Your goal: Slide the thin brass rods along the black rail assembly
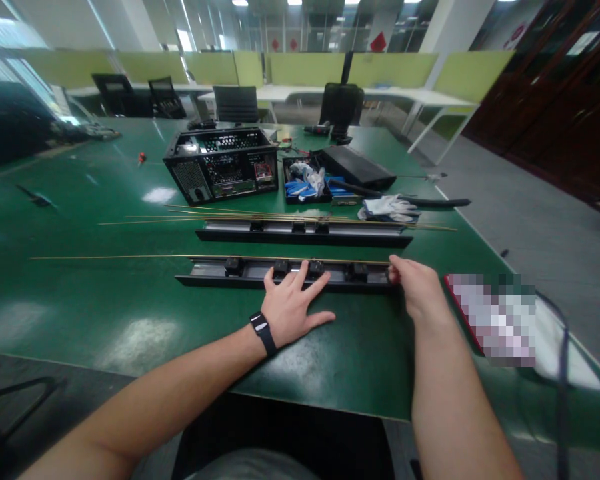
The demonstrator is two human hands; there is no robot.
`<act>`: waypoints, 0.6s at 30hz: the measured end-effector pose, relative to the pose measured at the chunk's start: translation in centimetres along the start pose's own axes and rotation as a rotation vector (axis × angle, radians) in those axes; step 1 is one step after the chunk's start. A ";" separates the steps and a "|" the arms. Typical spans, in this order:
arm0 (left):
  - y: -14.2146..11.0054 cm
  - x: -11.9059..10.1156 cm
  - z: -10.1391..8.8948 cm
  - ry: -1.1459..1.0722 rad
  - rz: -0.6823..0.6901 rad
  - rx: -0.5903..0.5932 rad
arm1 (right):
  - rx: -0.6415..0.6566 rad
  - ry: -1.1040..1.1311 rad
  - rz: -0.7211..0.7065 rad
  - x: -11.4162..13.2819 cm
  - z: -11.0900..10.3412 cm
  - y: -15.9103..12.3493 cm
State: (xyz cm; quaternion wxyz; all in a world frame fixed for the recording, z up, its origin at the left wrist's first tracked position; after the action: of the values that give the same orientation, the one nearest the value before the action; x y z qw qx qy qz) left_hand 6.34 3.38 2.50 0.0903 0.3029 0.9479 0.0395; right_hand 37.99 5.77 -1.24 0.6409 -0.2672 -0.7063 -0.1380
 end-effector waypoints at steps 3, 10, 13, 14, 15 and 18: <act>0.0 0.0 0.0 -0.001 0.003 -0.001 | -0.128 0.085 0.058 -0.3 -1.3 -0.1; 0.0 0.0 -0.1 -0.005 0.007 -0.002 | -0.115 0.172 0.167 -0.5 -2.0 -0.7; 0.0 0.0 -0.1 -0.001 0.007 -0.008 | 0.050 0.184 0.176 -0.8 -0.6 -1.0; 0.0 0.0 -0.1 0.001 0.008 -0.013 | 0.074 0.183 0.168 -0.9 -0.4 -1.0; 0.0 -0.1 -0.2 0.002 0.009 -0.019 | 0.082 0.188 0.155 -1.0 -0.3 -1.0; 0.0 -0.2 -0.2 0.005 0.011 -0.026 | 0.081 0.222 0.119 -1.4 -0.1 -0.7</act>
State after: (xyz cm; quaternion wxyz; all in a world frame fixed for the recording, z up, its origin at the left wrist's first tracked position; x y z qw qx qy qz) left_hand 6.41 3.25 2.75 0.0915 0.3071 0.9458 0.0533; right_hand 37.73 4.82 -2.44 0.7325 -0.2657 -0.6189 -0.0996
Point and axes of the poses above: each hand's wrist, its own y-axis towards the middle knuckle, its own z-axis out of the palm, x = y × z, the point moved 9 cm from there along y, towards the middle knuckle, and after that the axes turned 7 degrees about x, right-handed, at the moved point
